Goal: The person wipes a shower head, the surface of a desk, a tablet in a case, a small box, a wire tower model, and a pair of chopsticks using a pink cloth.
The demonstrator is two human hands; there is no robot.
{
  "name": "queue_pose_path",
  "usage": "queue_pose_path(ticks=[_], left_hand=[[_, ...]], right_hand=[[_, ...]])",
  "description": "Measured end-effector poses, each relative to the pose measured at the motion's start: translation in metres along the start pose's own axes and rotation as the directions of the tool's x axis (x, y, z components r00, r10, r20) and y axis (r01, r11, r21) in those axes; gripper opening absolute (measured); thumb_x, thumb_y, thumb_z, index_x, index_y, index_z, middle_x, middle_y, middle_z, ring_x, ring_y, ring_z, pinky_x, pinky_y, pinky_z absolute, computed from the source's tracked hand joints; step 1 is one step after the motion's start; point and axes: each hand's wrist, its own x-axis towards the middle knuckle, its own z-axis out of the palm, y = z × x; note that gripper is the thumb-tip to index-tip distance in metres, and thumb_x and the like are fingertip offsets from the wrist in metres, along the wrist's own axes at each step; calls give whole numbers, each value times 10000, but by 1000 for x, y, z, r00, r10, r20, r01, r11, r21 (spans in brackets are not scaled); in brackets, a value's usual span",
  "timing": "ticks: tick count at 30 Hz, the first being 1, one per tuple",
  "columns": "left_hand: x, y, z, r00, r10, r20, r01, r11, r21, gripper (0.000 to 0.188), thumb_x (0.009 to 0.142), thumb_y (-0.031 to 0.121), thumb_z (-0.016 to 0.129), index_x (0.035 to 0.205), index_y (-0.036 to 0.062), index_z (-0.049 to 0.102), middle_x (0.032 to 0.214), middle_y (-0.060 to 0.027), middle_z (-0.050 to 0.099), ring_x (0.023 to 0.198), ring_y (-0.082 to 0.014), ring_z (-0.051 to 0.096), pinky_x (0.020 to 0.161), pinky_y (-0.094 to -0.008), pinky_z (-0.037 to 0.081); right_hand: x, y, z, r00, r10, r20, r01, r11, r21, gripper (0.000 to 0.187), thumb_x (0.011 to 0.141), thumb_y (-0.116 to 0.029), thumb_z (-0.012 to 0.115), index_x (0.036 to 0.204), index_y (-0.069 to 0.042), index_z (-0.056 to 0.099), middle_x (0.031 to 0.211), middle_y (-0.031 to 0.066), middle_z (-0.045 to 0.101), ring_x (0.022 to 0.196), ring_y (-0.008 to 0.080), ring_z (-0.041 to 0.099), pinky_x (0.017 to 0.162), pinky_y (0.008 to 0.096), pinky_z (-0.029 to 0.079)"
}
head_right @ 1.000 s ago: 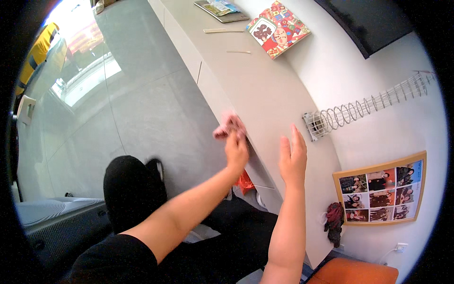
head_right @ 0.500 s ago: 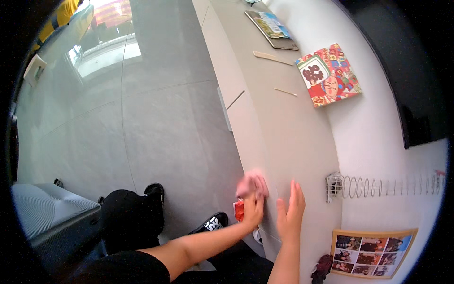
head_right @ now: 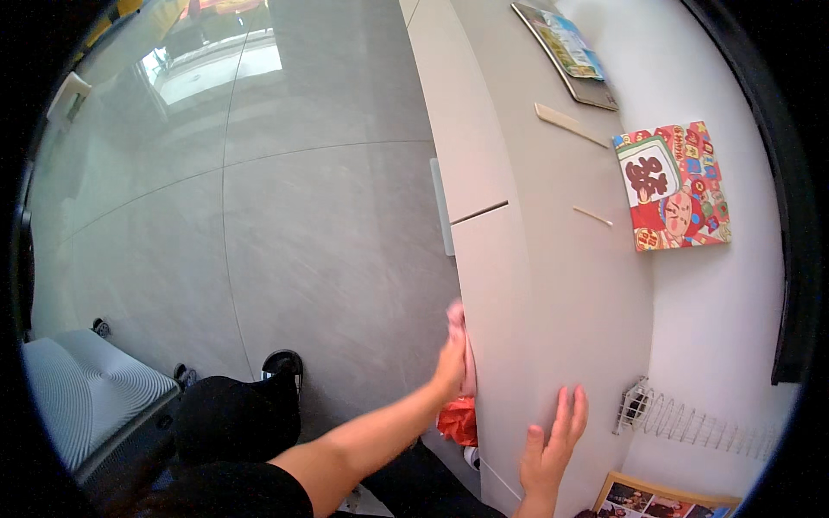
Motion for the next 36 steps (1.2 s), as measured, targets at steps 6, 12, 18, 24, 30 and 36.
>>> queue_pose_path(ticks=[6,12,18,24,30,36], left_hand=[[74,58,10,986,125,112,-71,917,-394,691,979,563,321,1469,78,284,1477,-103,346,1348,-222,338,1102,-360,281],[111,164,34,940,339,46,-340,909,241,450,999,244,454,1383,13,409,1376,-125,440,1273,-245,408,1041,-356,331],[-52,15,49,707,678,201,-642,497,584,555,905,93,491,1442,75,351,1401,-255,359,1296,-467,288,1091,-526,177],[-140,-21,32,499,405,767,-866,272,420,465,823,158,588,1274,97,494,1324,-180,438,1261,-402,367,1083,-517,237],[-66,43,47,771,576,273,-618,571,541,409,915,108,467,1303,-19,443,1249,-315,411,1089,-484,388,934,-537,316],[-235,-74,41,742,430,514,-665,568,485,546,904,85,492,1429,31,353,1496,-285,179,1374,-479,143,1130,-504,79]], right_hand=[[2,-4,-2,999,-17,33,18,1000,-19,661,963,-484,430,1403,8,383,1503,215,252,1395,371,225,1122,486,185],[-4,-7,-10,997,-15,73,16,1000,-15,647,953,-458,465,1392,12,394,1495,220,272,1387,381,240,1119,484,184],[-4,-4,-18,997,-29,78,29,1000,2,619,954,-450,467,1395,-20,406,1478,213,309,1370,364,284,1114,484,175],[-38,10,-24,999,45,11,-45,999,13,605,973,-432,435,1392,4,400,1454,215,353,1368,347,304,1119,462,176],[-91,28,-29,986,140,-91,-114,962,247,582,1002,-407,396,1403,14,381,1444,203,381,1365,315,325,1122,393,219],[-145,31,-41,947,203,-248,-110,932,345,554,1013,-380,384,1406,10,378,1442,184,394,1361,285,338,1115,385,243]])
